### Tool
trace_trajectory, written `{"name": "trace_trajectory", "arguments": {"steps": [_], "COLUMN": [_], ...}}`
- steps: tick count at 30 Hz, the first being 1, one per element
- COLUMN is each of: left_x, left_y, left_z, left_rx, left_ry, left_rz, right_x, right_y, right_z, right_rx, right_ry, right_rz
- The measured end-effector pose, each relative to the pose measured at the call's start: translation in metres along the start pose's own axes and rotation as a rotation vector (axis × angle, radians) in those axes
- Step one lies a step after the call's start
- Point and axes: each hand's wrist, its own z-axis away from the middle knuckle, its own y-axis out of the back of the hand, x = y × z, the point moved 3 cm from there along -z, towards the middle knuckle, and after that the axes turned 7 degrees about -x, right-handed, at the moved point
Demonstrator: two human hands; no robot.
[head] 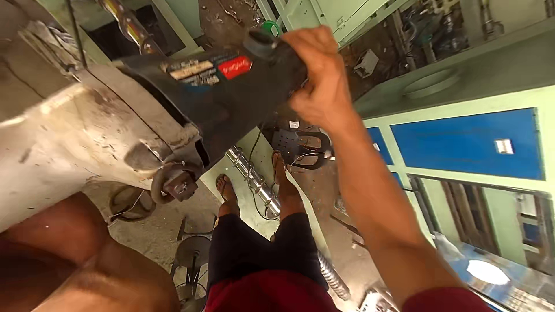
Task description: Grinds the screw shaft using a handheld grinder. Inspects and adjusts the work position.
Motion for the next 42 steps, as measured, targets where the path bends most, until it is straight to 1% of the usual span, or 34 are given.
{"name": "trace_trajectory", "arguments": {"steps": [1, 2, 3, 4, 6, 7, 8, 9, 11, 13, 15, 17, 20, 23, 26, 29, 31, 35, 39, 42], "left_x": [-0.001, 0.0, 0.002, 0.001, -0.006, -0.014, -0.028, -0.044, -0.084, -0.126, -0.168, -0.205, -0.262, -0.322, -0.393, -0.475, -0.525, -0.605, -0.66, -0.685], "left_y": [0.021, 0.032, 0.03, 0.015, -0.03, -0.04, -0.045, -0.045, -0.034, -0.031, -0.039, -0.051, -0.059, -0.052, -0.031, 0.004, 0.028, 0.058, 0.075, 0.084], "left_z": [0.007, 0.014, 0.019, 0.019, 0.008, 0.002, -0.002, -0.003, 0.008, 0.026, 0.043, 0.057, 0.069, 0.075, 0.074, 0.069, 0.07, 0.067, 0.07, 0.072], "left_rx": [-0.019, -0.037, -0.041, -0.044, -0.098, -0.184, -0.227, -0.232, -0.224, -0.201, -0.125, -0.047, 0.043, 0.111, 0.095, 0.115, 0.147, 0.2, 0.238, 0.229], "left_ry": [-0.05, -0.1, -0.127, -0.13, -0.048, 0.005, 0.024, 0.029, 0.069, 0.166, 0.257, 0.341, 0.467, 0.573, 0.638, 0.694, 0.746, 0.853, 0.923, 0.985], "left_rz": [-0.081, -0.144, -0.19, -0.15, 0.081, 0.215, 0.285, 0.278, 0.131, 0.009, -0.061, -0.147, -0.208, -0.254, -0.233, -0.156, -0.101, -0.057, -0.06, -0.096], "right_x": [-0.002, -0.003, -0.003, -0.003, 0.007, 0.016, 0.029, 0.044, 0.074, 0.108, 0.143, 0.171, 0.213, 0.259, 0.314, 0.363, 0.383, 0.402, 0.409, 0.399], "right_y": [0.015, 0.026, 0.032, 0.034, 0.022, 0.008, -0.012, -0.036, -0.09, -0.137, -0.175, -0.203, -0.235, -0.267, -0.306, -0.352, -0.382, -0.437, -0.469, -0.472], "right_z": [-0.007, -0.01, -0.009, -0.002, 0.019, 0.034, 0.048, 0.063, 0.098, 0.13, 0.16, 0.189, 0.221, 0.238, 0.245, 0.255, 0.272, 0.311, 0.341, 0.356], "right_rx": [0.034, 0.059, 0.072, 0.059, -0.017, -0.075, -0.131, -0.183, -0.281, -0.392, -0.54, -0.628, -0.65, -0.707, -0.743, -0.765, -0.771, -0.639, -0.634, -0.668], "right_ry": [0.017, 0.023, 0.027, 0.023, 0.017, 0.008, 0.002, -0.007, -0.06, -0.146, -0.243, -0.294, -0.335, -0.408, -0.438, -0.443, -0.457, -0.492, -0.583, -0.649], "right_rz": [0.032, 0.056, 0.063, 0.062, 0.024, -0.016, -0.066, -0.126, -0.257, -0.38, -0.486, -0.577, -0.658, -0.674, -0.655, -0.602, -0.638, -0.827, -0.931, -0.956]}}
